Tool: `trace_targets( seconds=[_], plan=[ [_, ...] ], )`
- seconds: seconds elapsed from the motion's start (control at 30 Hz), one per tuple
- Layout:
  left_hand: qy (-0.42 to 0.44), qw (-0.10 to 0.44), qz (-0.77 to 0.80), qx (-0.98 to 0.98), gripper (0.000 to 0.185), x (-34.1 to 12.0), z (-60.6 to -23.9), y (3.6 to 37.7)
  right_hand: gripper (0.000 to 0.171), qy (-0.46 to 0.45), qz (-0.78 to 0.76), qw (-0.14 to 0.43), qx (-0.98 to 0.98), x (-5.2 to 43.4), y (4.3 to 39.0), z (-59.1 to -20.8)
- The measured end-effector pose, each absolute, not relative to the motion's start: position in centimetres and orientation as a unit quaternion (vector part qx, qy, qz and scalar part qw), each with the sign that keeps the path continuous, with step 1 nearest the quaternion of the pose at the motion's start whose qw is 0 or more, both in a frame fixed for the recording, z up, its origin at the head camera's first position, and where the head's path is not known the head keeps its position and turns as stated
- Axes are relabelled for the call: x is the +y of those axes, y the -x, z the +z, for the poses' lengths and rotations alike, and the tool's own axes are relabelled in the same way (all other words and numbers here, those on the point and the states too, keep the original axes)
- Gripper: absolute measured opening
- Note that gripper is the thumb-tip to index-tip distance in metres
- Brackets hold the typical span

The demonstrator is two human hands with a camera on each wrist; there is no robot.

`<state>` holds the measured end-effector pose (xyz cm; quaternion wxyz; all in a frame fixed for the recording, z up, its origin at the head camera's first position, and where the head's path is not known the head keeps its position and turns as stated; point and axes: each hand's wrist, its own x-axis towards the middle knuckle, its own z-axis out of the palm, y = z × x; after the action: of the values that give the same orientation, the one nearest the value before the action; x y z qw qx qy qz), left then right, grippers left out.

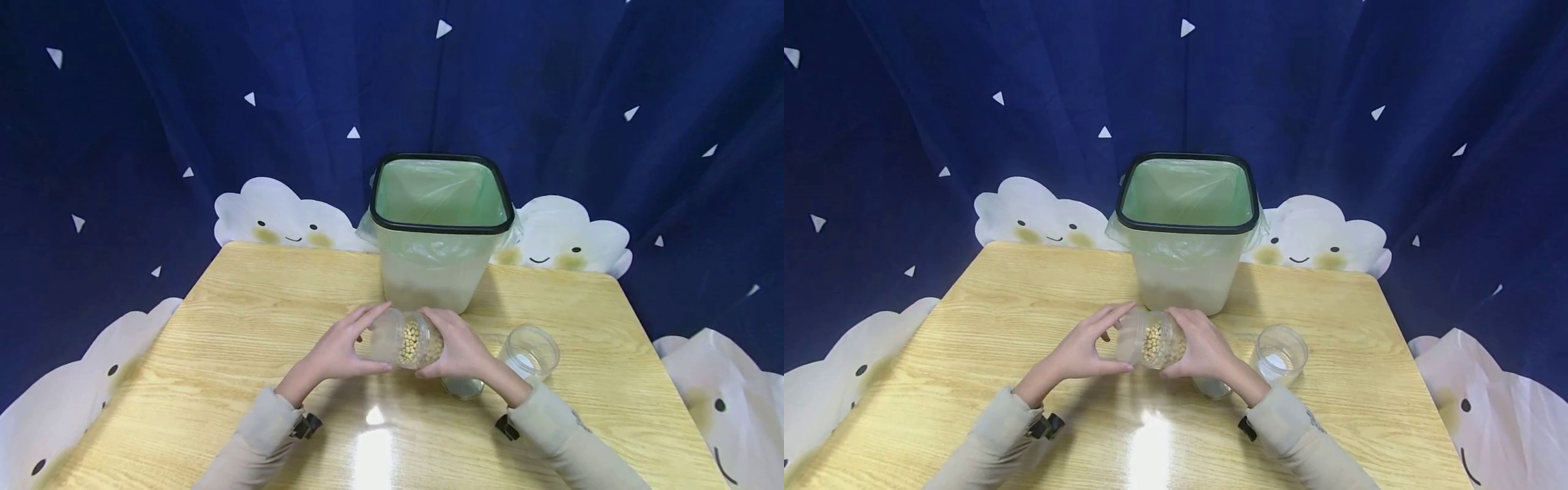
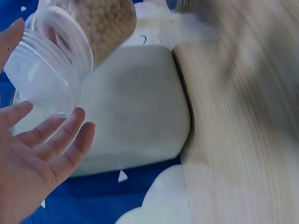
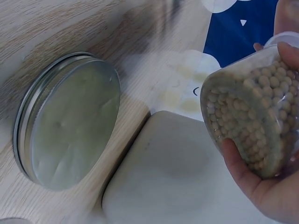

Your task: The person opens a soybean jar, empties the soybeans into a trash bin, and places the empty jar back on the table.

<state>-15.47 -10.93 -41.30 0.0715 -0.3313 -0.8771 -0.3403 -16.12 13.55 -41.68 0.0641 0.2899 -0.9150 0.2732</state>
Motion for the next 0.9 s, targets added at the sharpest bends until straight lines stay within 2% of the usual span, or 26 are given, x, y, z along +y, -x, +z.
trace_targets(
  seconds=[0.27, 0.47, 0.7, 0.9],
  plan=[
    [0.345, 0.058, -0.384, -0.855, 0.089, -13.6, -42.2, 15.7, 0.098, -0.275, 0.285, 0.069, -0.916, 14.5, 15.7, -41.7],
    [0.322, 0.04, -0.394, -0.86, 0.088, -15.2, -43.3, 15.8, 0.099, -0.268, 0.294, 0.076, -0.914, 15.0, 15.5, -41.5],
    [0.296, -0.012, -0.432, -0.852, 0.088, -16.6, -45.3, 16.4, 0.098, -0.259, 0.302, 0.084, -0.914, 15.6, 15.2, -41.3],
    [0.265, -0.025, -0.412, -0.872, 0.088, -17.4, -46.7, 16.9, 0.098, -0.251, 0.314, 0.081, -0.912, 16.1, 15.0, -41.1]
  ],
)
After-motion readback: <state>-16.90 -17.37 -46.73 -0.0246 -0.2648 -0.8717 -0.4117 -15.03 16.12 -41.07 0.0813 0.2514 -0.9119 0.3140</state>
